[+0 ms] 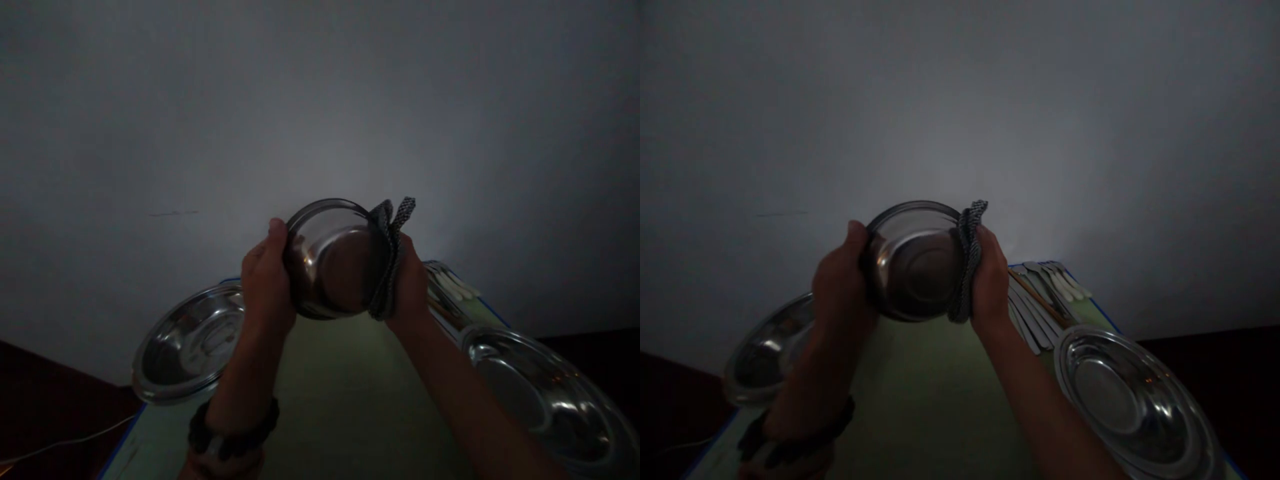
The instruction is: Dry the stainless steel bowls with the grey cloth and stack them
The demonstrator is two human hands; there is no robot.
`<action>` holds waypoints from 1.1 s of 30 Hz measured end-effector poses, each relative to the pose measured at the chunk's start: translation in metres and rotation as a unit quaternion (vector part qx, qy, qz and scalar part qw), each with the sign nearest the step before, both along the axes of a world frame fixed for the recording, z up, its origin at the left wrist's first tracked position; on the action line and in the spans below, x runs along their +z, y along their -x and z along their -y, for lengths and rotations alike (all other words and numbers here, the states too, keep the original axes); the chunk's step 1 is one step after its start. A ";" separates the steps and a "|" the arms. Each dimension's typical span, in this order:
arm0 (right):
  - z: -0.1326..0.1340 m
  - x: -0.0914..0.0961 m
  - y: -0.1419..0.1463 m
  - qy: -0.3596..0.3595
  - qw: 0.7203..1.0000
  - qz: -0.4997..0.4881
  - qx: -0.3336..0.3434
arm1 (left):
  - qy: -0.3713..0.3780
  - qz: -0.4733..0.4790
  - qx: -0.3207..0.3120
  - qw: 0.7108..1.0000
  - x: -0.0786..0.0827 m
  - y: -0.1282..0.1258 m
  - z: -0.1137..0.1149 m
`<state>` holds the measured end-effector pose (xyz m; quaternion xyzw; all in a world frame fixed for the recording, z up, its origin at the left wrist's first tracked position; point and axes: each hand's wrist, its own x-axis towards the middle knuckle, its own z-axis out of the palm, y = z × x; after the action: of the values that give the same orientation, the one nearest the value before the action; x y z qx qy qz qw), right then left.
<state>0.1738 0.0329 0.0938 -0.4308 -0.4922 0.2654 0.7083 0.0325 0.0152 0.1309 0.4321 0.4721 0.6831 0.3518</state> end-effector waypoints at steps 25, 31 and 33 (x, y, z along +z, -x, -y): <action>0.021 0.034 -0.041 0.067 0.927 0.327 0.173 | 0.029 -0.200 -0.287 0.936 -0.011 0.000 0.009; 0.018 0.036 -0.035 0.005 0.978 0.180 0.101 | 0.024 -0.043 -0.179 0.983 -0.017 -0.006 0.006; 0.016 0.036 -0.036 0.015 0.987 0.151 0.059 | 0.029 0.020 -0.141 0.989 -0.021 -0.012 0.004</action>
<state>0.2094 0.0174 0.1296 -0.4470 -0.6139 0.2459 0.6023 0.0441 0.0112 0.1103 0.4701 0.4190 0.6211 0.4666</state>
